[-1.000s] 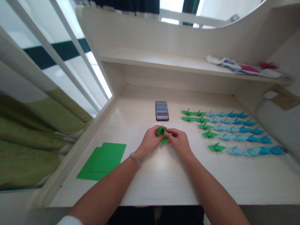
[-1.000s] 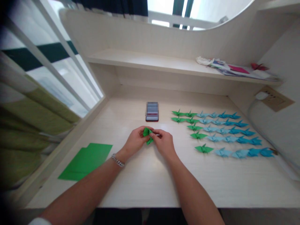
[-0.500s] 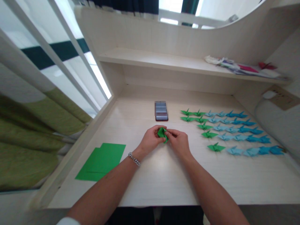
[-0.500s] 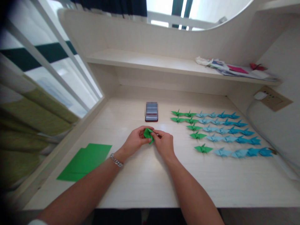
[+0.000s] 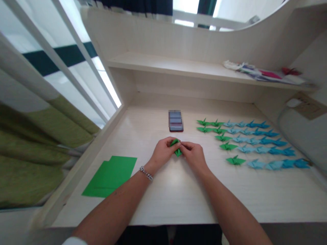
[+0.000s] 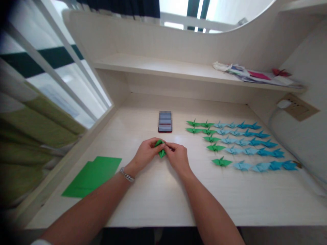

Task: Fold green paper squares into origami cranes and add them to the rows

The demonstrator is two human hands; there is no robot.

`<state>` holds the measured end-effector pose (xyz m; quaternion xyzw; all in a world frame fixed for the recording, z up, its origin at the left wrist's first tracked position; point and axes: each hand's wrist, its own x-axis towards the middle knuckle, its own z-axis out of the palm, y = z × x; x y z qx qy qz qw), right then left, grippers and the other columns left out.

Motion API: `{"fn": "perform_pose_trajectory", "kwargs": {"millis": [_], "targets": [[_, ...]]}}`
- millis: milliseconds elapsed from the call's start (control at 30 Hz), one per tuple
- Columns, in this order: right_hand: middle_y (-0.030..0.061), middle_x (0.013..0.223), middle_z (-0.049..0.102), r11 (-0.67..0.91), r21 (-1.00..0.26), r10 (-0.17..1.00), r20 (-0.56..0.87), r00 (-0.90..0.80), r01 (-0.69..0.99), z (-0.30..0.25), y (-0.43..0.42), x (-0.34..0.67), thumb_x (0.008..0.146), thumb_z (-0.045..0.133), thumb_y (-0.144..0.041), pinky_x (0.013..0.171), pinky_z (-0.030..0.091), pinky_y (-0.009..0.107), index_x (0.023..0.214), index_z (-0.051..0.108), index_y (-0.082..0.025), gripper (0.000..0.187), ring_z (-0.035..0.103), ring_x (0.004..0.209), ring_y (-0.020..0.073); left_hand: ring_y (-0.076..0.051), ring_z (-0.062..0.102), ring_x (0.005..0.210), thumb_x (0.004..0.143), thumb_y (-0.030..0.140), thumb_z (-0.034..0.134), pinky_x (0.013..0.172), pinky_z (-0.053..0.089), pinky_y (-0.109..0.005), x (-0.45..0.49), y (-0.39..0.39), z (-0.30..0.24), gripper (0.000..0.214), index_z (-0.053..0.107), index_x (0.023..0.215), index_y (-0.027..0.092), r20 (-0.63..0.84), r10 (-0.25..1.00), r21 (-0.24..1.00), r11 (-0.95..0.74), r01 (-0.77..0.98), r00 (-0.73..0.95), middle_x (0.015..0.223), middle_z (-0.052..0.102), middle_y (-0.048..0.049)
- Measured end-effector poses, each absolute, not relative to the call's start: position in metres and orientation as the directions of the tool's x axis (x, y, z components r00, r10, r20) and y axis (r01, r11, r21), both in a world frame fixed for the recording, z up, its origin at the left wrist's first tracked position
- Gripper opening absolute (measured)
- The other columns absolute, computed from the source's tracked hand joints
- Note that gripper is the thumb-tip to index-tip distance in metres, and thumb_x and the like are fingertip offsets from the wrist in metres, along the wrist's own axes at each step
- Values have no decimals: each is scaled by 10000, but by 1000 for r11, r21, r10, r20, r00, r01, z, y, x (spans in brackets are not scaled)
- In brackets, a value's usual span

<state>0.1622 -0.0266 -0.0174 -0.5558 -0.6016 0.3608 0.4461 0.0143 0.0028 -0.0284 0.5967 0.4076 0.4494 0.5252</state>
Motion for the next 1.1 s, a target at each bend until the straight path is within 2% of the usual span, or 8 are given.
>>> {"fn": "perform_pose_trajectory", "kwargs": {"millis": [200, 367, 500, 600, 833, 1100], "targets": [[18, 869, 736, 122, -914, 990, 140, 20, 386, -13, -27, 164, 790, 583, -355, 722, 501, 305, 918, 739, -236, 235, 669, 789, 217, -179, 635, 763, 715, 365, 687, 709, 516, -299, 11, 2, -22, 284, 687, 913, 161, 123, 967, 979, -155, 135, 224, 878, 695, -71], [21, 866, 734, 104, -927, 993, 118, 17, 361, -13, -27, 164, 779, 587, -373, 704, 499, 285, 912, 739, -228, 248, 665, 780, 204, -185, 639, 781, 728, 366, 673, 744, 516, -313, 11, 2, -24, 267, 681, 888, 153, 119, 963, 985, -146, 92, 243, 857, 696, -68], [35, 725, 721, -14, -947, 1000, -13, 5, 322, -17, -25, 165, 770, 587, -408, 568, 490, 261, 966, 728, -200, 318, 651, 627, 182, -180, 641, 779, 730, 358, 671, 747, 517, -316, 11, 3, -26, 265, 676, 889, 147, 103, 961, 989, -125, 72, 257, 855, 698, -67], [48, 696, 713, -91, -966, 995, -96, -9, 242, -20, -23, 165, 750, 606, -430, 525, 485, 254, 1000, 716, -174, 375, 637, 569, 170, -177, 640, 772, 724, 352, 675, 743, 520, -318, 11, 4, -27, 260, 676, 881, 145, 94, 959, 992, -114, 61, 266, 845, 698, -62], [32, 715, 716, -25, -958, 1000, -26, 1, 286, -18, -23, 167, 748, 603, -402, 518, 446, 231, 912, 744, -187, 305, 604, 571, 147, -177, 643, 750, 717, 346, 686, 713, 522, -304, 12, 2, -24, 266, 679, 893, 146, 109, 956, 986, -138, 94, 271, 842, 700, -69], [45, 672, 705, -39, -962, 999, -45, -17, 270, -16, -24, 166, 726, 620, -450, 497, 421, 228, 873, 753, -167, 346, 579, 537, 140, -168, 637, 713, 755, 370, 643, 671, 519, -282, 10, 2, -19, 253, 690, 867, 149, 136, 954, 977, -174, 126, 268, 818, 697, -69]]}}
